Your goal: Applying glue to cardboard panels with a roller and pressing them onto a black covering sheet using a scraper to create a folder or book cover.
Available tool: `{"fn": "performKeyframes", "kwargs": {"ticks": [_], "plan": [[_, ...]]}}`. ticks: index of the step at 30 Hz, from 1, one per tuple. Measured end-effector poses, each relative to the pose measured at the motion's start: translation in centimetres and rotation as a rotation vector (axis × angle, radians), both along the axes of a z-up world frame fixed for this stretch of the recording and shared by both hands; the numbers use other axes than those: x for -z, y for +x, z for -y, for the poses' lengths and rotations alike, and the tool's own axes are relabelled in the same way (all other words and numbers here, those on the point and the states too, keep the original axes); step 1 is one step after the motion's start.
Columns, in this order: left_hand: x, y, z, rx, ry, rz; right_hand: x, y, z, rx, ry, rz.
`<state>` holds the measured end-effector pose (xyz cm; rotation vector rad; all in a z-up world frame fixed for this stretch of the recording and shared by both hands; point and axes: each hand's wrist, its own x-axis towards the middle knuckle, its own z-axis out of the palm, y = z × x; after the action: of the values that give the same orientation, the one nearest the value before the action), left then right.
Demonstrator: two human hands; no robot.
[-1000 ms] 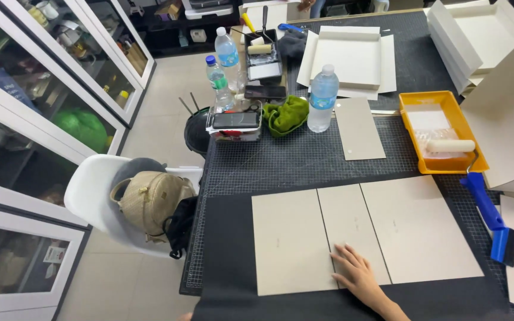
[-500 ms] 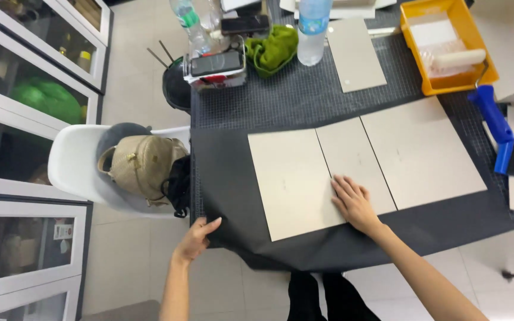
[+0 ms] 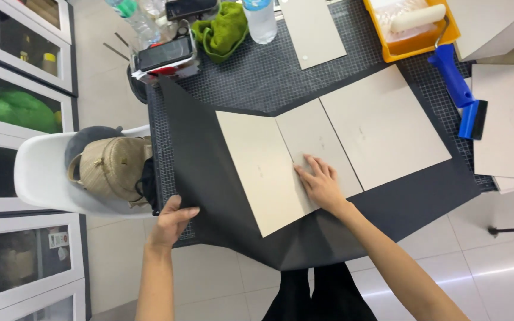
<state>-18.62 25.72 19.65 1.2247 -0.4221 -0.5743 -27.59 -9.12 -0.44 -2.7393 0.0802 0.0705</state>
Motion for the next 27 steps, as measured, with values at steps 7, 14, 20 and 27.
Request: {"fn": "performKeyframes", "kwargs": {"ticks": [7, 14, 20, 27], "plan": [[-1.4, -0.5, 1.9, -0.123, -0.013, 0.005, 0.9, -0.1, 0.0, -0.024, -0.135, 0.142], [-1.3, -4.1, -1.0, -0.835, 0.712, -0.165, 2.0, 0.2, 10.5, 0.026, 0.656, 0.272], [12.6, -3.9, 10.9, -0.745, 0.989, 0.722, 1.1, -5.1, 26.9, 0.831, -0.228, 0.235], [21.0, -1.2, 19.0, -0.272, 1.395, 0.858, -10.0, -8.7, 28.5, 0.703, 0.424, -0.176]]}}
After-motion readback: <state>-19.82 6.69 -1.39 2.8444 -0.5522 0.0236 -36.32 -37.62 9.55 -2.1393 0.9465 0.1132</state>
